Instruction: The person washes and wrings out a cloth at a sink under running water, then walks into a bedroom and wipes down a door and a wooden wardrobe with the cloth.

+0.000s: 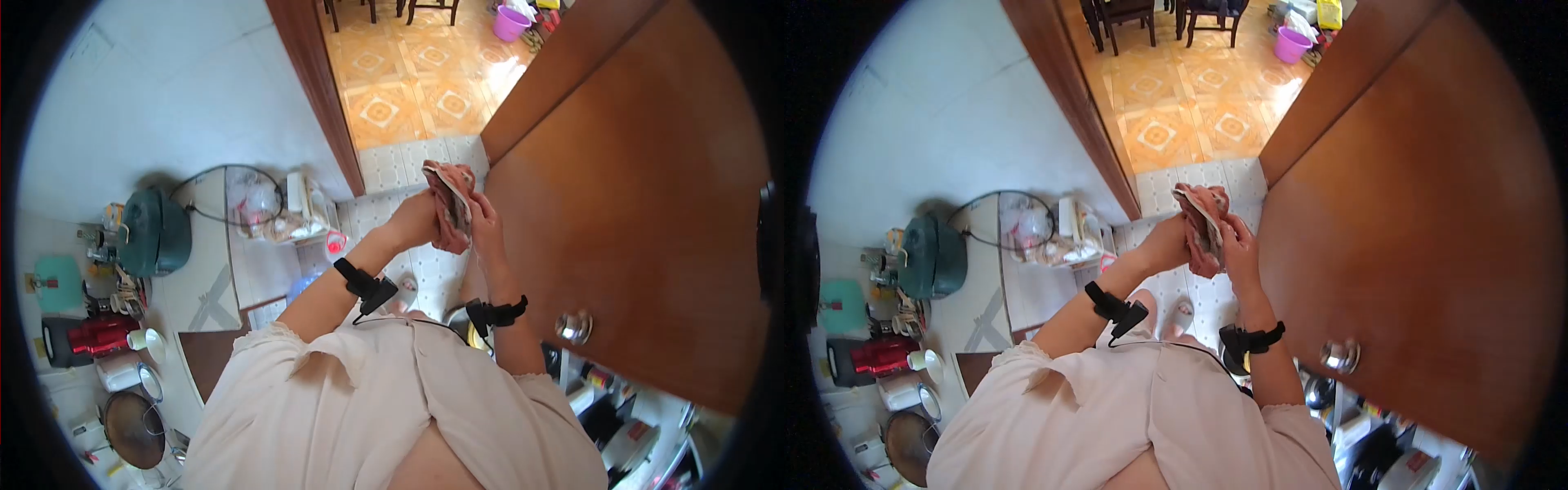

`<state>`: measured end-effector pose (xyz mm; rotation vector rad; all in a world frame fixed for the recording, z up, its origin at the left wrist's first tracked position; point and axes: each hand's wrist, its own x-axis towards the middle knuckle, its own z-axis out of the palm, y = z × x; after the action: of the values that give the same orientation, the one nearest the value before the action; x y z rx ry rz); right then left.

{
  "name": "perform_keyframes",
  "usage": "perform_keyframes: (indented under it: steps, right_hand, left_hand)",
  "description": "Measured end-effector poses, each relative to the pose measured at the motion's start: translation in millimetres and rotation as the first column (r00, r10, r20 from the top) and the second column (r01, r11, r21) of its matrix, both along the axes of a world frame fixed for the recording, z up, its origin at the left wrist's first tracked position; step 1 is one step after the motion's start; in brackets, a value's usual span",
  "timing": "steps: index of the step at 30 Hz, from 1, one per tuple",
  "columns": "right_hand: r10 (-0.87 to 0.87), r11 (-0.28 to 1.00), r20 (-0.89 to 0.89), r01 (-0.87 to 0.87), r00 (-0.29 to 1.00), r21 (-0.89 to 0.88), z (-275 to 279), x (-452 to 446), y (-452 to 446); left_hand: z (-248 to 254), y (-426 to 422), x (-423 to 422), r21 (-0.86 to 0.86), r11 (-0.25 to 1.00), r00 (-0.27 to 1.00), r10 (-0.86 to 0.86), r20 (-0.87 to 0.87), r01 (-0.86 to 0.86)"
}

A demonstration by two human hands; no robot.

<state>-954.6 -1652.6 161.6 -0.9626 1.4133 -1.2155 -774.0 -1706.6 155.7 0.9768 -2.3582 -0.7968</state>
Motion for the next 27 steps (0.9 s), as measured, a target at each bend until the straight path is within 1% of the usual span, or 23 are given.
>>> perform_keyframes:
  steps: [1,3,4,5,6,7,8,10,12,13,14,15,16,17,18,19,20,22,23,24,25,26,27]
  right_hand:
    - [-0.028,0.999,0.041,0.027,0.999,0.031,-11,-11,-22]
    - [-0.024,1.0,0.101,0.024,0.995,-0.002,-26,-34,-58]
    - [-0.02,0.999,0.157,0.024,0.987,-0.025,-17,-40,-79]
    - [-0.056,0.998,0.248,0.046,0.967,0.046,-6,-47,-94]
    - [-0.044,0.999,0.25,0.038,0.967,0.028,-3,-54,-112]
    - [-0.084,0.996,0.253,0.078,0.964,0.036,-2,-61,-130]
    - [-0.112,0.994,0.255,0.11,0.96,0.021,-5,-78,-196]
    - [-0.125,0.992,0.221,0.13,0.967,-0.007,-20,-103,-257]
    - [-0.142,0.988,0.184,0.151,0.973,-0.037,-38,-134,-323]
    - [-0.206,0.978,0.216,0.209,0.955,0.005,-48,-147,-359]
    - [-0.264,0.964,0.253,0.259,0.931,0.055,-51,-152,-408]
    - [-0.328,0.945,0.281,0.317,0.902,0.086,-29,-150,-446]
    - [-0.318,0.948,0.275,0.298,0.907,0.111,-17,-154,-471]
    - [-0.267,0.963,0.317,0.259,0.91,0.069,-7,-160,-512]
    - [-0.212,0.975,0.366,0.223,0.906,0.014,5,-162,-557]
    - [-0.174,0.982,0.348,0.19,0.921,-0.012,20,-162,-596]
    - [-0.151,0.985,0.358,0.17,0.921,-0.02,40,-154,-633]
    - [-0.095,0.981,0.344,0.146,0.934,-0.125,72,-132,-694]
    - [-0.005,0.975,0.226,0.055,0.974,-0.217,64,-125,-726]
    - [0.053,0.969,0.203,-0.002,0.978,-0.245,87,-103,-747]
    - [0.067,0.906,-0.168,-0.131,0.983,-0.403,94,-88,-771]
    - [0.009,0.813,-0.51,-0.303,0.86,-0.497,101,-65,-801]
    - [-0.011,0.786,-0.567,-0.343,0.824,-0.514,117,-32,-821]
  left_hand:
    - [1,-20,-11,0.033,0.999,1.0,-0.018,-0.007,0.018]
    - [6,-60,-34,0.096,0.995,0.999,-0.029,-0.017,0.03]
    - [-2,-84,-46,0.081,0.996,1.0,-0.021,-0.016,0.022]
    - [-11,-111,-58,0.177,0.984,0.999,-0.036,0.0,0.035]
    - [-13,-150,-72,0.234,0.971,0.998,-0.059,0.022,0.052]
    - [-14,-190,-86,0.291,0.955,0.996,-0.082,0.044,0.066]
    - [-17,-229,-100,0.345,0.935,0.992,-0.105,0.066,0.076]
    - [-20,-293,-124,0.279,0.955,0.981,-0.054,-0.184,0.105]
    - [-25,-370,-147,0.269,0.959,0.972,-0.031,-0.234,0.095]
    - [-43,-412,-160,0.387,0.916,0.955,0.012,-0.296,0.108]
    - [-59,-457,-171,0.297,0.95,0.949,0.006,-0.314,0.092]
    - [-40,-504,-171,0.437,0.892,0.969,-0.005,-0.248,0.117]
    - [-25,-532,-173,0.583,0.802,0.982,-0.023,-0.187,0.13]
    - [-14,-562,-176,0.582,0.805,0.984,-0.01,-0.179,0.113]
    - [-1,-597,-176,0.742,0.654,0.944,0.133,-0.301,0.144]
    - [13,-628,-172,0.855,0.473,0.874,0.3,-0.382,0.211]
    - [28,-657,-165,0.853,0.485,0.871,0.316,-0.377,0.193]
    - [64,-704,-142,0.894,0.203,0.757,0.476,-0.447,0.4]
    - [87,-725,-137,0.719,0.172,0.538,0.553,-0.636,0.673]
    - [87,-746,-138,0.713,0.203,0.515,0.564,-0.646,0.672]
    - [76,-771,-137,0.703,0.25,0.439,0.631,-0.64,0.666]
    - [63,-807,-131,0.695,0.293,0.354,0.693,-0.628,0.657]
    - [39,-850,-122,0.473,0.515,0.206,0.491,-0.847,0.715]
